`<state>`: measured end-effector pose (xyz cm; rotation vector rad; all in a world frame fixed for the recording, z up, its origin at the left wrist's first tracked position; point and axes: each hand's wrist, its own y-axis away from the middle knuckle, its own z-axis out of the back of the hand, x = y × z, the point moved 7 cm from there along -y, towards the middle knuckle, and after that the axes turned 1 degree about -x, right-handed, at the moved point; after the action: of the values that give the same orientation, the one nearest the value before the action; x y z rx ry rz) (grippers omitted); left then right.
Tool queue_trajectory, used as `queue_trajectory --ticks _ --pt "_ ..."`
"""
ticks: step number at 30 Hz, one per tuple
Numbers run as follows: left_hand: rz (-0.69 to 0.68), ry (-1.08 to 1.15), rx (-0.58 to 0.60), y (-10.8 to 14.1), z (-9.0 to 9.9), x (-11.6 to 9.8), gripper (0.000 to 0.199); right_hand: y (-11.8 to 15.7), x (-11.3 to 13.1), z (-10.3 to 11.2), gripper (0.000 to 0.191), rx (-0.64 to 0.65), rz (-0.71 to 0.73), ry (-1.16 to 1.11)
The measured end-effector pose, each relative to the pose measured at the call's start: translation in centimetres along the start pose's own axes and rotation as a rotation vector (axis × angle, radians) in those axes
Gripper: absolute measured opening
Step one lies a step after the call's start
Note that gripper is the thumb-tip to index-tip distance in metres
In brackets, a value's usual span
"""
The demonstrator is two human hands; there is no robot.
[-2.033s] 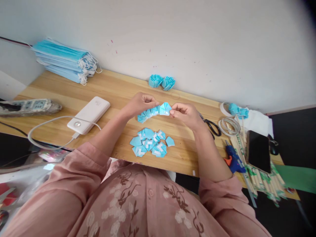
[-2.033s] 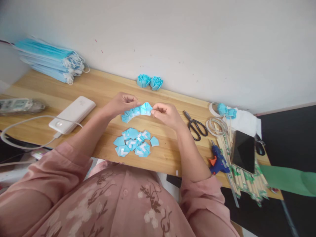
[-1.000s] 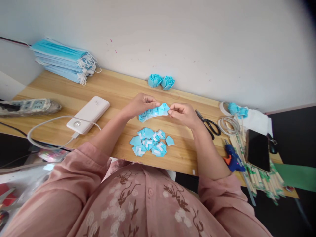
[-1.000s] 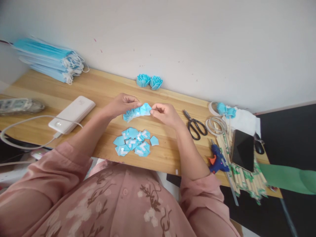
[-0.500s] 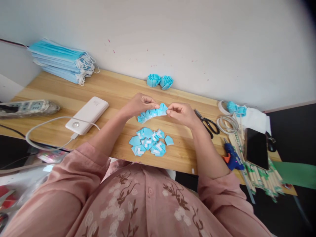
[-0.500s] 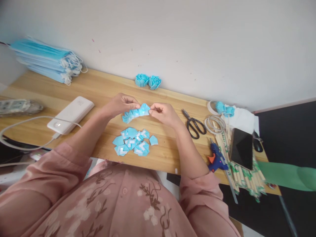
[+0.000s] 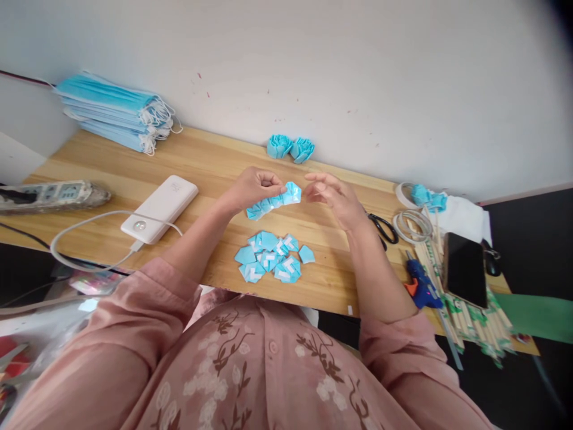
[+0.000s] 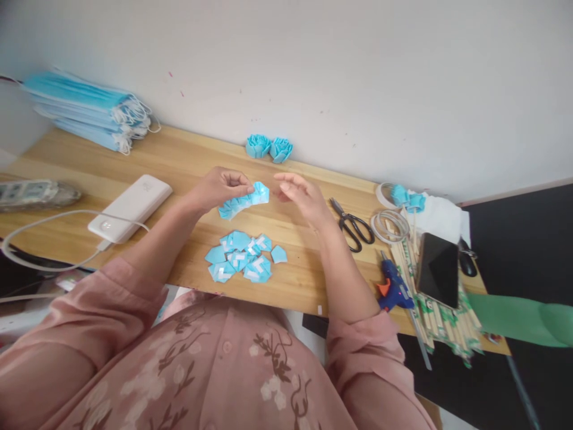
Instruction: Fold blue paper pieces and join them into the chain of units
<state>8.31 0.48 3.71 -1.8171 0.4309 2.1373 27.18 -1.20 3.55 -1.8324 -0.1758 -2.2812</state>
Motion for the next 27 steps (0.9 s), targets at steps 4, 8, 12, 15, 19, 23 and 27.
queue_trajectory --ticks 4,8,12,15,19,23,27 --pt "-0.036 0.011 -0.029 -0.1 -0.1 -0.3 0.034 0.0 -0.3 -2.2 0.074 0.077 -0.009 -0.047" --pt "-0.111 -0.024 -0.03 -0.2 -0.4 -0.5 0.028 0.3 -0.6 -4.3 0.075 0.094 -0.002 -0.092" --pt "-0.134 -0.049 -0.004 -0.2 -0.8 -0.3 0.026 0.1 -1.1 -4.8 0.071 0.045 0.028 -0.11" --pt "-0.147 -0.089 -0.018 -0.3 -0.7 -0.1 0.024 -0.1 -1.1 -4.8 0.067 0.024 0.048 -0.071" --pt "-0.136 -0.087 -0.009 -0.3 -0.8 0.1 0.034 0.0 -0.6 -4.4 0.063 -0.002 0.061 -0.059" --pt "-0.094 0.032 -0.006 -0.4 -0.5 0.5 0.061 -0.1 -0.6 -2.8 0.061 -0.135 0.062 -0.118" --pt "-0.033 0.112 0.038 -0.6 -0.4 1.1 0.07 -0.5 -1.5 -1.3 0.055 -0.261 0.023 -0.269"
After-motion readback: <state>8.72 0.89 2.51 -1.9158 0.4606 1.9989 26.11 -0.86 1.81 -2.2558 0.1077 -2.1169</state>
